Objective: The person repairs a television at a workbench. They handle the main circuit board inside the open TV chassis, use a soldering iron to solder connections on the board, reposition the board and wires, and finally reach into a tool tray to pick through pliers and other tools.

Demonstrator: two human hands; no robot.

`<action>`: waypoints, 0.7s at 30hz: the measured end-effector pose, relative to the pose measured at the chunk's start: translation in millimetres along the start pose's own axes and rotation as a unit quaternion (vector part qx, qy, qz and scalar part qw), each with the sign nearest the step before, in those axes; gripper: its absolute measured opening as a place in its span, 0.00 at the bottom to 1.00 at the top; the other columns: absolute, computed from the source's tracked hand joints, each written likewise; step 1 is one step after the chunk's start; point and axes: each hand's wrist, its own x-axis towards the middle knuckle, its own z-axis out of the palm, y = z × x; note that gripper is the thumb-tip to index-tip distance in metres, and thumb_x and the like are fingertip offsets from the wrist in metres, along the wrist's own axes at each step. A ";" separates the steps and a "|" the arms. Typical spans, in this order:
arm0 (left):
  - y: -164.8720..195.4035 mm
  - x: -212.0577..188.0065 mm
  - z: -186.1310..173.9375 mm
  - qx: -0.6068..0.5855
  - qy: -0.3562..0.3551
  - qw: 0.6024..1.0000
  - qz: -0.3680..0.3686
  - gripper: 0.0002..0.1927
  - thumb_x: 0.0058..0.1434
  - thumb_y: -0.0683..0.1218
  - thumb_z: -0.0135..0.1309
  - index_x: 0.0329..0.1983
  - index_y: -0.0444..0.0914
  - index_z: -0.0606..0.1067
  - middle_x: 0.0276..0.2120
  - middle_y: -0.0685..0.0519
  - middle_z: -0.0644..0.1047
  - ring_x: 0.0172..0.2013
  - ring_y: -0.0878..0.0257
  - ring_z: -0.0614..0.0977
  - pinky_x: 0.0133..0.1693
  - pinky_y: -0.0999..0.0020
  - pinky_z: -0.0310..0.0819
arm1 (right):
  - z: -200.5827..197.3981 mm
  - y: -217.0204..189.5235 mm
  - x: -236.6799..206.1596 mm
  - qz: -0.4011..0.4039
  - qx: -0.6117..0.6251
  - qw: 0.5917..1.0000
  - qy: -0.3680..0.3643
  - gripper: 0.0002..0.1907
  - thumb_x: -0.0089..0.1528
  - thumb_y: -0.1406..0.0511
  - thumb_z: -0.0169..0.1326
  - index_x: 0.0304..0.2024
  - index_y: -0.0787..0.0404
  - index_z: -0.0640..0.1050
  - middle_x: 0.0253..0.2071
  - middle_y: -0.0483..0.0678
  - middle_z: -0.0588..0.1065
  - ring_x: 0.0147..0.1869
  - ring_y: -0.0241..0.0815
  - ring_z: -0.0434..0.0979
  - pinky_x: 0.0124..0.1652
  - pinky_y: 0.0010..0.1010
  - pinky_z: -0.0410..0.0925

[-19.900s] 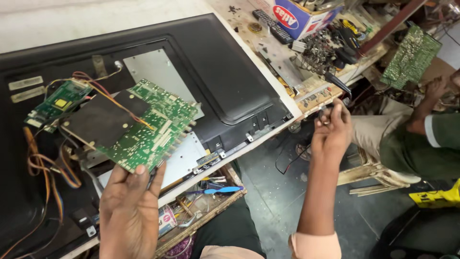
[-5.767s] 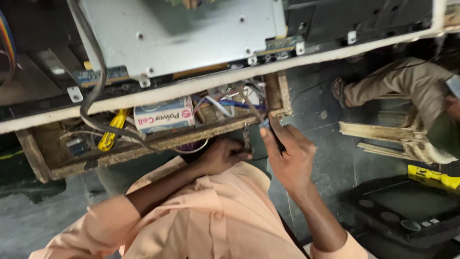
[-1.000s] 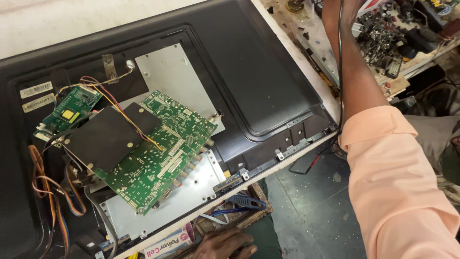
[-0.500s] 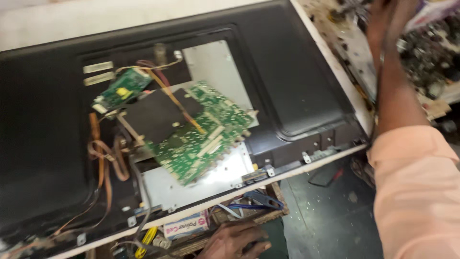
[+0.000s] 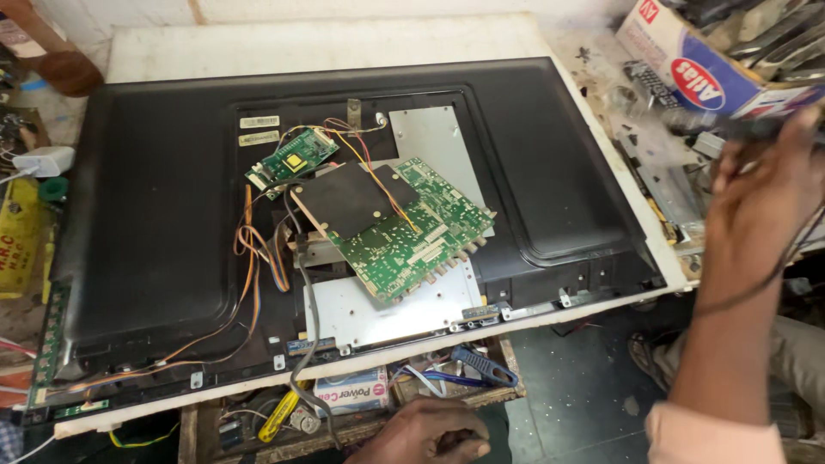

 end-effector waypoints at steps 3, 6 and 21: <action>9.6 -7.1 -2.4 -0.047 0.034 0.998 0.020 0.12 0.70 0.48 0.59 0.44 0.33 0.81 0.34 0.47 0.82 0.33 0.62 0.82 0.33 0.66 0.76 | 6.1 -24.2 -91.9 0.077 0.113 0.990 0.037 0.15 0.80 0.59 0.53 0.42 0.61 0.71 0.33 0.47 0.72 0.33 0.37 0.73 0.29 0.23 0.63; 22.3 -18.4 -8.6 -0.079 0.111 0.985 0.109 0.08 0.70 0.44 0.61 0.42 0.32 0.81 0.33 0.46 0.83 0.35 0.61 0.84 0.36 0.66 0.77 | 13.7 -30.3 -147.3 0.167 0.146 0.974 0.032 0.16 0.79 0.55 0.52 0.42 0.57 0.74 0.32 0.44 0.74 0.29 0.32 0.69 0.26 0.19 0.62; 97.6 -22.7 -26.8 -0.331 0.459 0.823 0.055 0.17 0.65 0.39 0.53 0.55 0.29 0.67 0.37 0.46 0.76 0.35 0.61 0.79 0.36 0.64 0.76 | 35.3 -18.8 -192.8 0.235 0.323 0.910 -0.108 0.15 0.79 0.61 0.48 0.43 0.66 0.76 0.32 0.52 0.76 0.30 0.35 0.67 0.25 0.18 0.59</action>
